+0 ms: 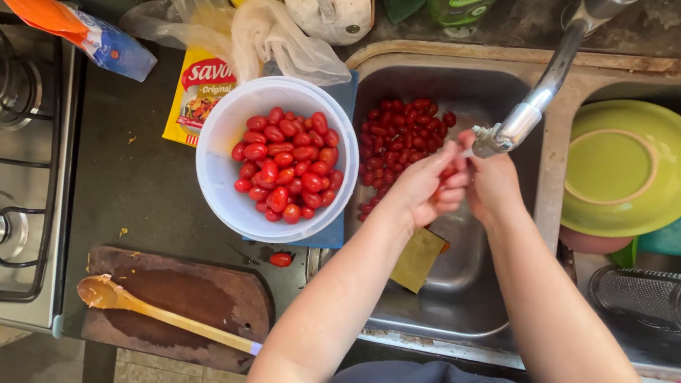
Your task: Washing cherry tomatoes in a kitchen sink and placing them in a bowl
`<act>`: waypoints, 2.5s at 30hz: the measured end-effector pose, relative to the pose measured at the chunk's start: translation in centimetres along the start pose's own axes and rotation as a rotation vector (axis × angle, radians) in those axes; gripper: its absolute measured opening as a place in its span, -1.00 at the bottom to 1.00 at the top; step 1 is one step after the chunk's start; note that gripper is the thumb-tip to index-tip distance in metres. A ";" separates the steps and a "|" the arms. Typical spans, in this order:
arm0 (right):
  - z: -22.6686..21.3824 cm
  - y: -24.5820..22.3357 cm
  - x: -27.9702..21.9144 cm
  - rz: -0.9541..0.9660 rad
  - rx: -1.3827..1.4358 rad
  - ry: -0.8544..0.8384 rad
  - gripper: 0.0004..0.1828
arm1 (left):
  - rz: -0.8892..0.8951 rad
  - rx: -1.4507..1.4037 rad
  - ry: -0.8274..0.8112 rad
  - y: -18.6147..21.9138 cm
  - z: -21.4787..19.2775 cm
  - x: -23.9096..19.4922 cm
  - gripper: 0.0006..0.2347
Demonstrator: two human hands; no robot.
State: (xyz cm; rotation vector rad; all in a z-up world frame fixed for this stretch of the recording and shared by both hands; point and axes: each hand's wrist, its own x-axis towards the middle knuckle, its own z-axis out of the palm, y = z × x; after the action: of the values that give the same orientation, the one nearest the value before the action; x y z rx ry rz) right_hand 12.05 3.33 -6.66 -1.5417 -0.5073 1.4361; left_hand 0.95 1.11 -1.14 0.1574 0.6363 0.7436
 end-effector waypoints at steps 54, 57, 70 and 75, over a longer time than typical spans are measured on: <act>2.1 17.0 -4.0 0.306 0.088 -0.780 -0.68 | 0.650 2.326 0.797 10.2 7.4 -15.3 -0.81; -0.7 10.2 -1.5 0.316 0.235 -0.622 -0.86 | 0.440 2.259 0.934 12.2 3.3 -16.2 -0.78; 1.8 -4.8 -2.8 0.171 0.223 -0.610 -0.68 | 1.165 2.038 0.584 6.8 5.5 -11.5 -0.92; 1.1 -4.3 -2.7 0.190 0.212 -0.418 -0.88 | 0.608 2.309 0.679 -0.5 -2.4 -3.6 -0.91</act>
State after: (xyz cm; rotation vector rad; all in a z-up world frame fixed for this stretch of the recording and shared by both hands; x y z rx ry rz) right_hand 11.60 3.57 -1.51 -1.1467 -0.4420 1.9106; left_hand -2.22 -1.93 -1.53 2.3564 1.8892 0.2128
